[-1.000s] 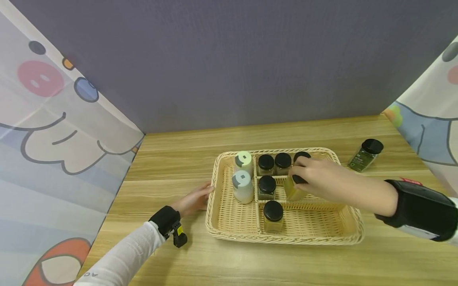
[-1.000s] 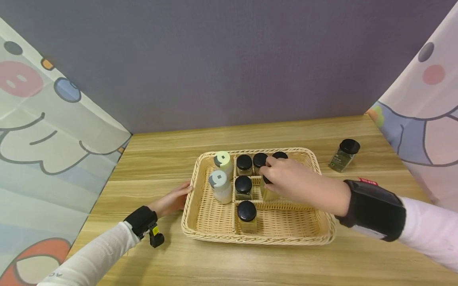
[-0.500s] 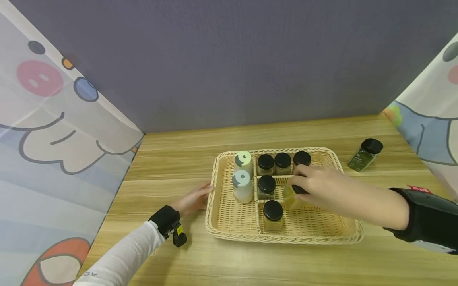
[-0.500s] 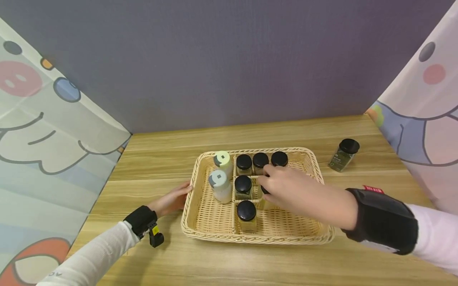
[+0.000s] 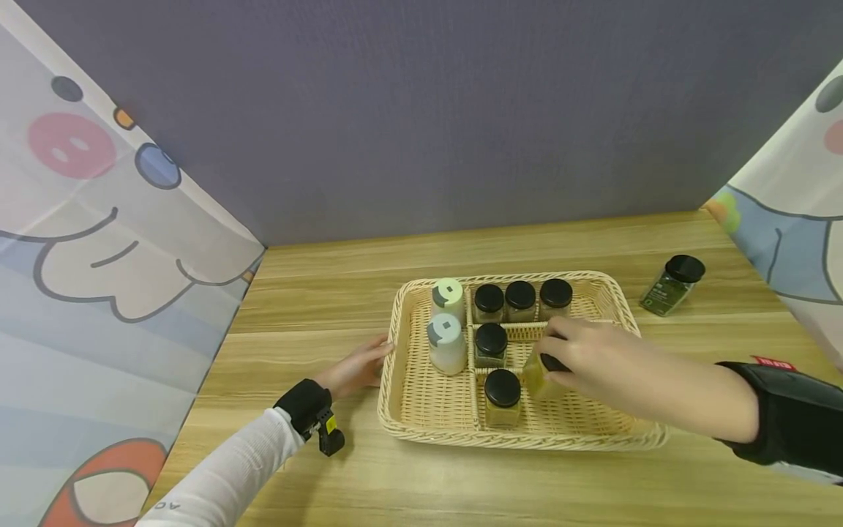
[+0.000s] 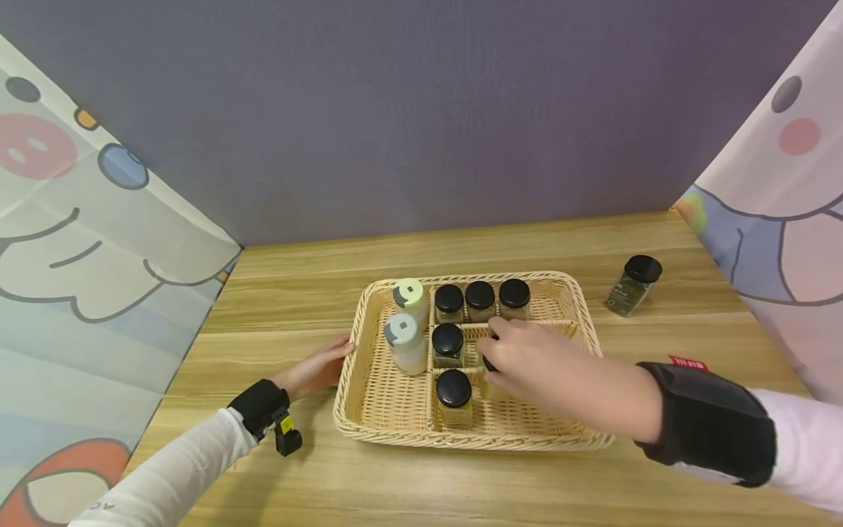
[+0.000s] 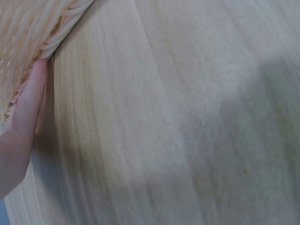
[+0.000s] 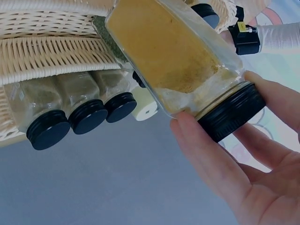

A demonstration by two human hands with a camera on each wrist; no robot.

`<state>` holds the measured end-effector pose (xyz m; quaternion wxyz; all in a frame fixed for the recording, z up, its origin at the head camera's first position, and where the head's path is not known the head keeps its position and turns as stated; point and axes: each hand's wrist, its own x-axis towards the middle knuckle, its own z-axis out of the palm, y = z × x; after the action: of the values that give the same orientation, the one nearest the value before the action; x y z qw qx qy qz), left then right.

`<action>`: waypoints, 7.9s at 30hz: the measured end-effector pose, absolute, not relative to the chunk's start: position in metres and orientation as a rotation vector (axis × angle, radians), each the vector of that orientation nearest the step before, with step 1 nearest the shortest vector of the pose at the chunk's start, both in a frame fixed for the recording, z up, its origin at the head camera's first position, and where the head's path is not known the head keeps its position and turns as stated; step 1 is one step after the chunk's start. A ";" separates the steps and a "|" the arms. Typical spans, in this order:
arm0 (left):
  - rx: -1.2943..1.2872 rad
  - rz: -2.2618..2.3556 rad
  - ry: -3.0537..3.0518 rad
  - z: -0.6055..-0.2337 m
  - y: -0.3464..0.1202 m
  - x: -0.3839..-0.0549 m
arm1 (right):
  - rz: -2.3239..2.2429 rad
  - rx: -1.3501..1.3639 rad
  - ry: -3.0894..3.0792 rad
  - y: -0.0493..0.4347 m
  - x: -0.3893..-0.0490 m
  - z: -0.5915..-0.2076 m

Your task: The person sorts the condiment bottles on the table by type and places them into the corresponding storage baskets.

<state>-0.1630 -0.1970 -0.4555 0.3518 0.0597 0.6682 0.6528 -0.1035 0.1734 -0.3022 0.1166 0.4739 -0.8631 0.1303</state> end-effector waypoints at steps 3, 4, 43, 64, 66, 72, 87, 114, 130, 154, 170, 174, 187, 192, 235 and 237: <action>0.154 1.689 1.728 -0.456 -0.197 -0.163 | 0.366 1.373 -2.563 0.173 -0.102 -0.304; 0.155 1.690 1.728 -0.456 -0.197 -0.163 | 0.367 1.367 -2.575 0.173 -0.101 -0.305; 0.169 1.689 1.738 -0.455 -0.197 -0.163 | 0.344 1.314 -2.729 0.166 -0.095 -0.351; 0.163 1.695 1.728 -0.454 -0.197 -0.163 | 0.330 1.307 -2.730 0.165 -0.100 -0.363; 0.164 1.696 1.724 -0.454 -0.197 -0.163 | 0.319 1.293 -2.745 0.164 -0.101 -0.363; 0.170 1.699 1.724 -0.454 -0.196 -0.163 | 0.301 1.253 -2.774 0.163 -0.101 -0.364; 0.156 1.699 1.735 -0.454 -0.196 -0.162 | 0.251 1.271 -2.734 0.162 -0.102 -0.367; 0.165 1.700 1.725 -0.456 -0.197 -0.163 | 0.396 1.058 -2.556 0.195 -0.136 -0.346; 0.151 1.702 1.727 -0.455 -0.197 -0.162 | 0.203 0.782 -2.660 0.255 -0.179 -0.348; 0.181 1.701 1.721 -0.456 -0.198 -0.163 | 0.107 0.418 -3.091 0.343 -0.221 -0.365; 0.156 1.710 1.725 -0.455 -0.197 -0.163 | 0.156 0.504 -3.069 0.344 -0.228 -0.373; 0.159 1.711 1.723 -0.456 -0.197 -0.163 | 0.163 0.505 -3.088 0.343 -0.227 -0.374; 0.149 1.711 1.734 -0.455 -0.197 -0.164 | 0.124 0.554 -3.093 0.338 -0.227 -0.371; 0.154 1.714 1.725 -0.454 -0.197 -0.163 | 0.181 0.508 -3.149 0.337 -0.228 -0.368; 0.187 1.712 1.714 -0.455 -0.198 -0.163 | 0.234 0.644 -3.043 0.339 -0.236 -0.343; 0.184 1.713 1.712 -0.455 -0.198 -0.163 | 0.234 0.652 -3.039 0.339 -0.236 -0.341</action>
<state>-0.1627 -0.1979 -0.4554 0.3488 0.0712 0.6607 0.6609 -0.2363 0.3387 -0.3407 0.0121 0.2091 -0.9749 0.0750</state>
